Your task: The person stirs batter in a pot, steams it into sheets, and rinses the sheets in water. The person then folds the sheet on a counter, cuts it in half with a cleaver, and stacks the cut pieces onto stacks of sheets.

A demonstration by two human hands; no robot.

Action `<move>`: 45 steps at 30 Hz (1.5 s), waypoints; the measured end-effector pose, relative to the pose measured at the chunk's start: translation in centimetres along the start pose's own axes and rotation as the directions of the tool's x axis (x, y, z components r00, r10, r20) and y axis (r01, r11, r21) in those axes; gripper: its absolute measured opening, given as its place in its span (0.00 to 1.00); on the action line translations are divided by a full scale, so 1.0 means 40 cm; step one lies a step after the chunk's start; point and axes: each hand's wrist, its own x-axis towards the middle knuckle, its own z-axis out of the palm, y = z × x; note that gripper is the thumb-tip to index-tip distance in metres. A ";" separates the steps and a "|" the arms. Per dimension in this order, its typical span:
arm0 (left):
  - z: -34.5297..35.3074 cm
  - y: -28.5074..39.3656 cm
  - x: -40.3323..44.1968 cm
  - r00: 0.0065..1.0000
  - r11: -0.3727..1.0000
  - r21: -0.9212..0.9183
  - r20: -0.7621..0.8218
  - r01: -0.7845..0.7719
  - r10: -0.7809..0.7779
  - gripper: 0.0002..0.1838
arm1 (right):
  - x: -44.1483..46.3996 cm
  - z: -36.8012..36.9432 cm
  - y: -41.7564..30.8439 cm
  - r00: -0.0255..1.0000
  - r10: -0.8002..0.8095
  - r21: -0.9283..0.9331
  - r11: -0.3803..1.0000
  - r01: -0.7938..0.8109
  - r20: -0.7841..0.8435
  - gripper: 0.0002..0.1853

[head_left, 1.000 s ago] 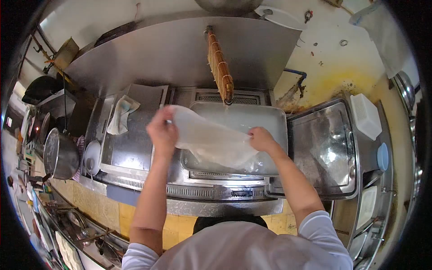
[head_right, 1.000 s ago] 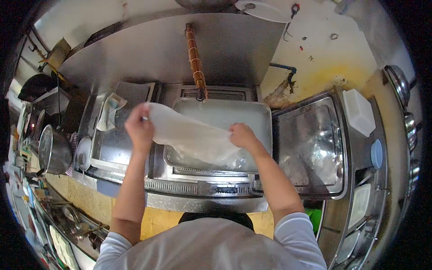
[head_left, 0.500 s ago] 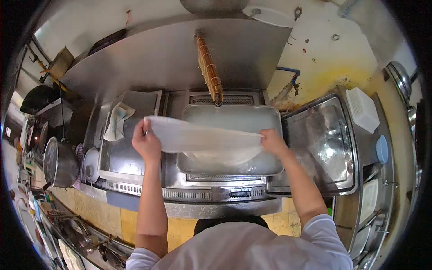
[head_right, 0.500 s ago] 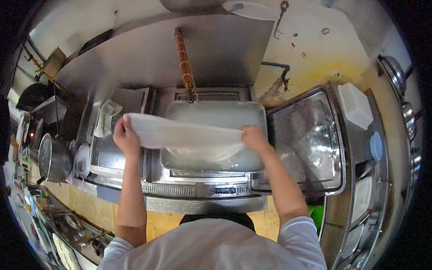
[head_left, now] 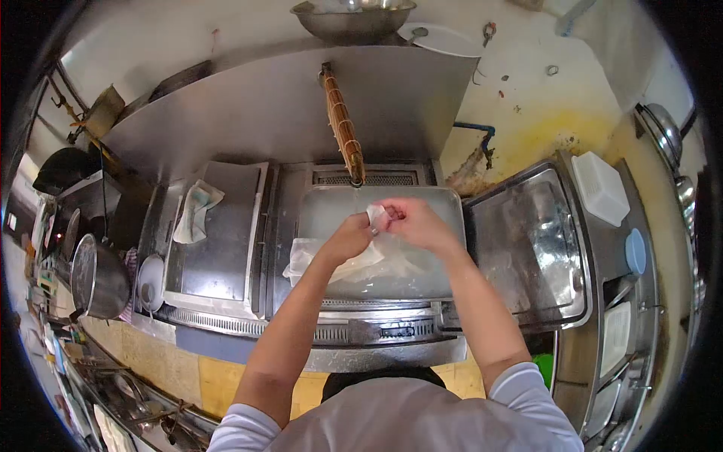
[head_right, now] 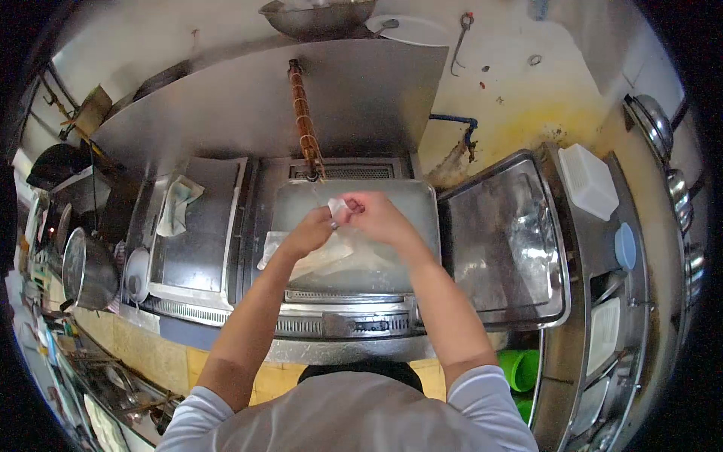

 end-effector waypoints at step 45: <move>-0.073 -0.300 -0.245 0.916 0.679 0.705 -0.383 0.205 0.122 0.11 | -0.206 0.026 0.386 0.993 -0.055 -0.952 0.293 -0.086 -0.106 0.14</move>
